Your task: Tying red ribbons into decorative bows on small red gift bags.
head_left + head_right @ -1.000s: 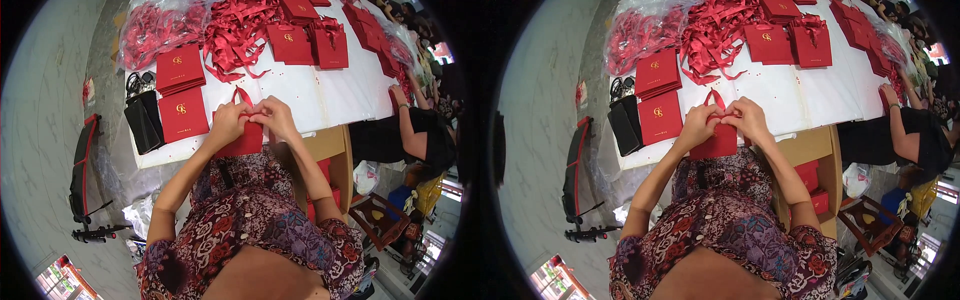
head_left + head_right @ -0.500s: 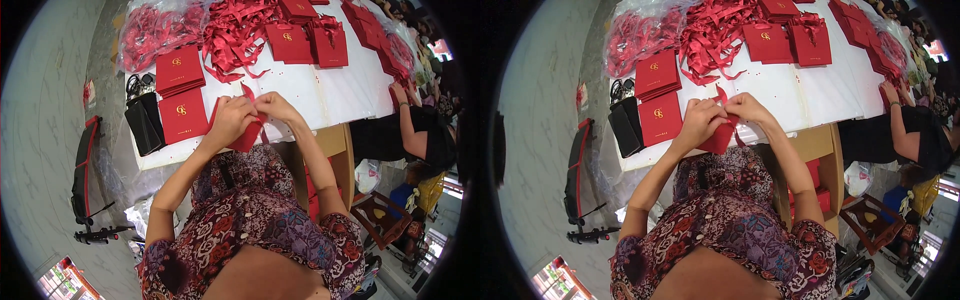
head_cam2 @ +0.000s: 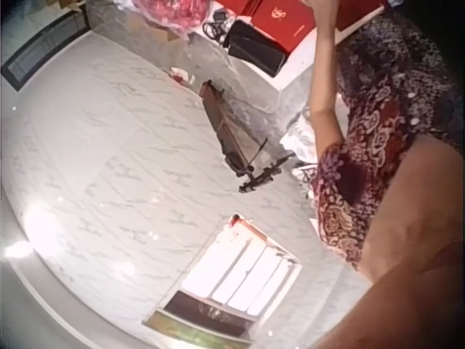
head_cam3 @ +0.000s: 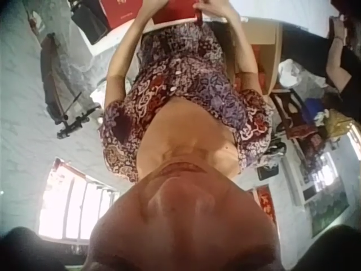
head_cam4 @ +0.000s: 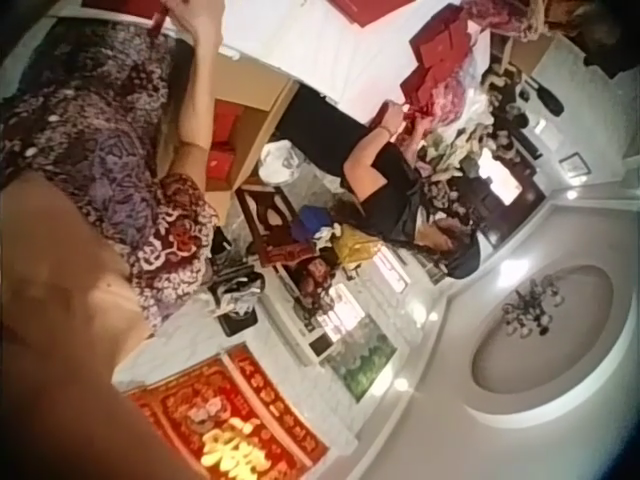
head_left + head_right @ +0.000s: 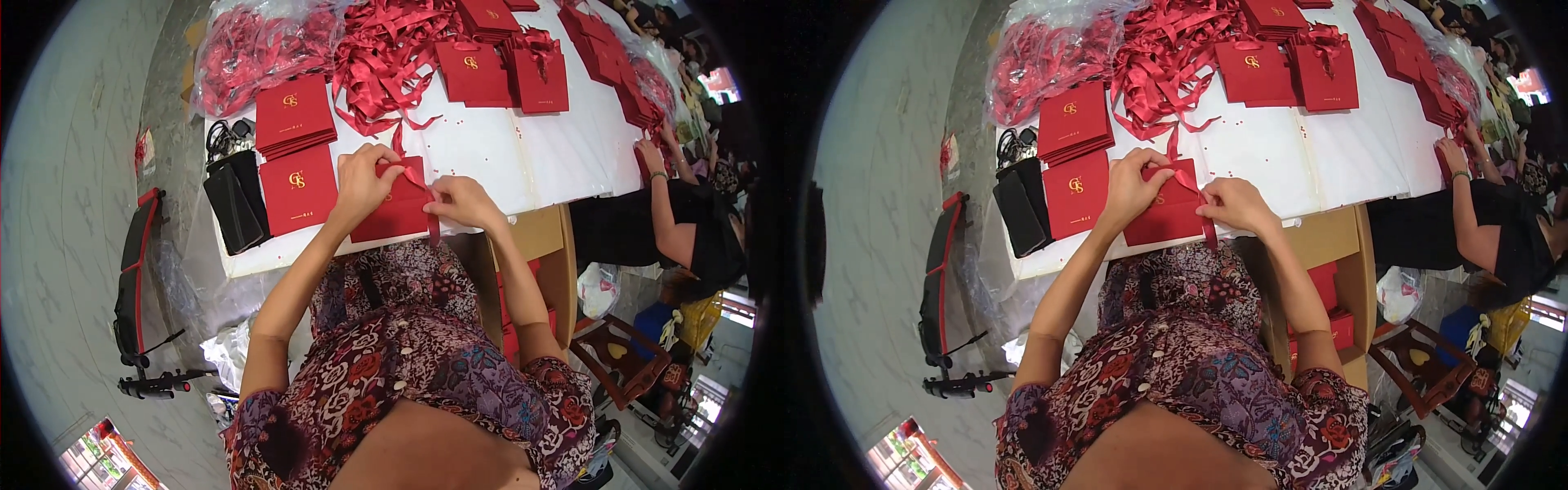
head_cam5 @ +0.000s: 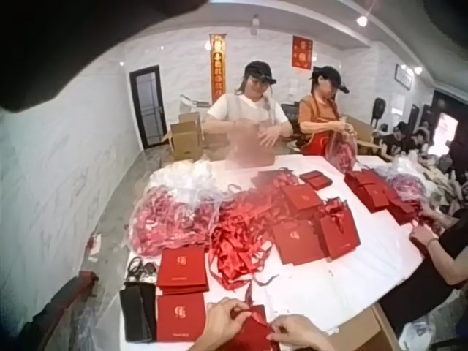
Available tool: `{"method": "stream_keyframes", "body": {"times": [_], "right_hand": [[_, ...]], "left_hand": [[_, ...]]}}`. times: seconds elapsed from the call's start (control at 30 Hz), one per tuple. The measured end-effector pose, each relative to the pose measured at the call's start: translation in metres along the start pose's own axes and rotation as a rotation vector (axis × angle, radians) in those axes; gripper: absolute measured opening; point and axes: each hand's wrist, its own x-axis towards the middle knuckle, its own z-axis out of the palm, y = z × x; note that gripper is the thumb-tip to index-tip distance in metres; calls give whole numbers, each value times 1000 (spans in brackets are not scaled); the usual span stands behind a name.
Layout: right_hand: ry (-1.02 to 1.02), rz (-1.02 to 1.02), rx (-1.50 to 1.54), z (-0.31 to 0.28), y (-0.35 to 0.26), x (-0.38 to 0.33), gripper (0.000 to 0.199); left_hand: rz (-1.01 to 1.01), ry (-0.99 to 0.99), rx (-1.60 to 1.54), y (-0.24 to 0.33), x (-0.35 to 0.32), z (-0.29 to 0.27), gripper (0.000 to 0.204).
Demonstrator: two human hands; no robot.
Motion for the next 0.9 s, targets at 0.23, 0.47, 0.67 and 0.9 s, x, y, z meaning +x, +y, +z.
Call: {"method": "stream_keyframes", "body": {"times": [0.23,0.47,0.67,0.9], "right_hand": [[212,267,521,1,-23,17,28],[389,250,620,18,-23,37,25],[374,-100,361,3,-39,9,14],[359,-471,-17,25,-58,2,19]], "left_hand": [[105,134,4,7,-21,27,27],[-316,-223,-915,28,-56,56,25],[-1148,-68,-1636,9,-38,21,21],[-1041,-372,-1755,0,-41,32,14]]}}
